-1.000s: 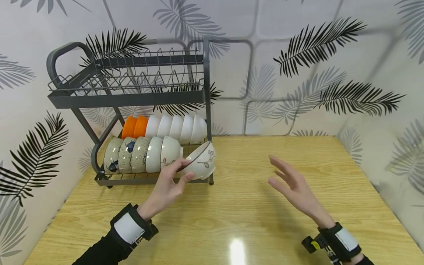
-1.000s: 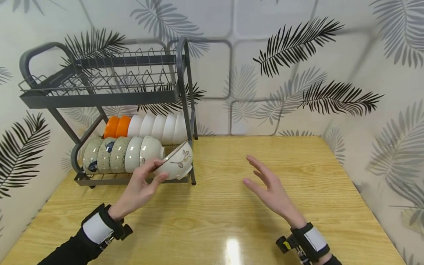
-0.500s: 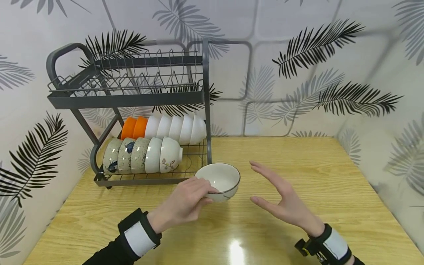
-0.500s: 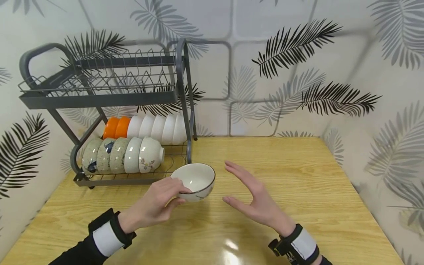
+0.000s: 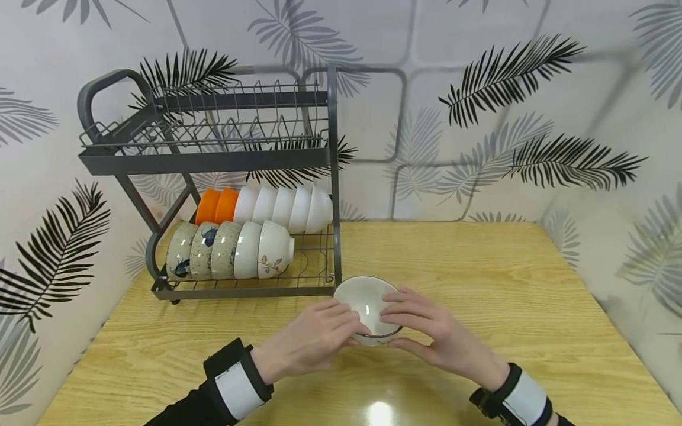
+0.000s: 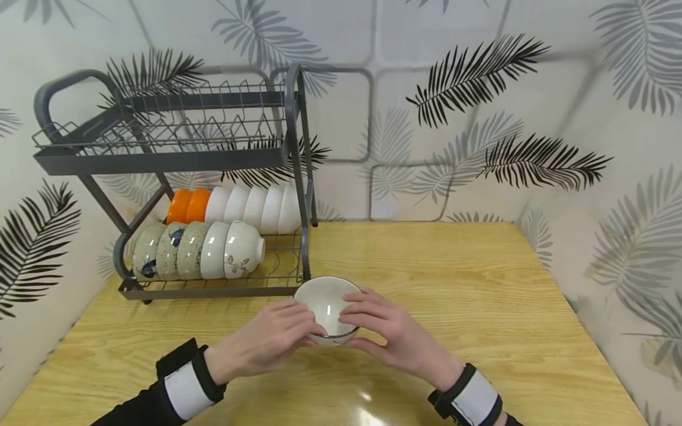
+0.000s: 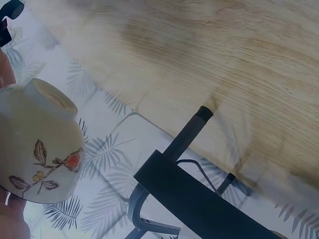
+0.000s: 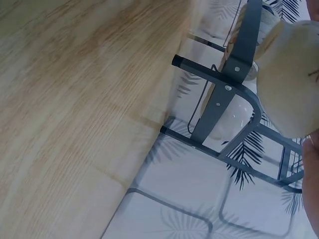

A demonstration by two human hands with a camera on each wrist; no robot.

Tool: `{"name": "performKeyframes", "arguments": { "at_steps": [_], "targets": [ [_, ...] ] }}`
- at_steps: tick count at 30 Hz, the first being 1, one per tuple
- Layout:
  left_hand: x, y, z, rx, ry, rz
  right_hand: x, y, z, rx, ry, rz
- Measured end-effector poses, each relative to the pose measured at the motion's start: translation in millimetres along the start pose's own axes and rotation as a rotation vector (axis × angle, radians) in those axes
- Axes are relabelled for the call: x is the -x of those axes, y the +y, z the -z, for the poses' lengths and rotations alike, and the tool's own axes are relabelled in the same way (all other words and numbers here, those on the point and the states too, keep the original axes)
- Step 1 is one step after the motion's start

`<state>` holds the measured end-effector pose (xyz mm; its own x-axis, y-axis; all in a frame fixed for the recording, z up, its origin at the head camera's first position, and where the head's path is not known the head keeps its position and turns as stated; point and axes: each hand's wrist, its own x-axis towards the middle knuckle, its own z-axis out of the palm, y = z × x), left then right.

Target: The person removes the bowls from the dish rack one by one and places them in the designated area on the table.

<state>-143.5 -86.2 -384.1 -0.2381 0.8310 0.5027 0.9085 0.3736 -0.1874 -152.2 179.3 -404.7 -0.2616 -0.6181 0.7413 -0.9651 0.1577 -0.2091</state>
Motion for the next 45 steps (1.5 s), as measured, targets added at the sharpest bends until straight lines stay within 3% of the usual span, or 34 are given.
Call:
{"name": "performKeyframes", "arguments": {
  "at_steps": [12,26,32,45],
  "targets": [
    [-1.2,2.2,-7.8,-0.056,-0.010,-0.029,1.5,-4,-3,0.136,-0.136,0.006],
    [0.6,-0.4,-12.7,-0.007,-0.046,0.050,13.1,4,4,0.244,-0.116,0.023],
    [10.0,-4.3,-12.6,0.009,-0.061,0.115,35.3,19,18,0.287,-0.097,-0.042],
    [22.5,-6.6,-13.3,0.019,-0.099,0.155,66.9,54,40,0.441,-0.178,-0.261]
  ]
}}
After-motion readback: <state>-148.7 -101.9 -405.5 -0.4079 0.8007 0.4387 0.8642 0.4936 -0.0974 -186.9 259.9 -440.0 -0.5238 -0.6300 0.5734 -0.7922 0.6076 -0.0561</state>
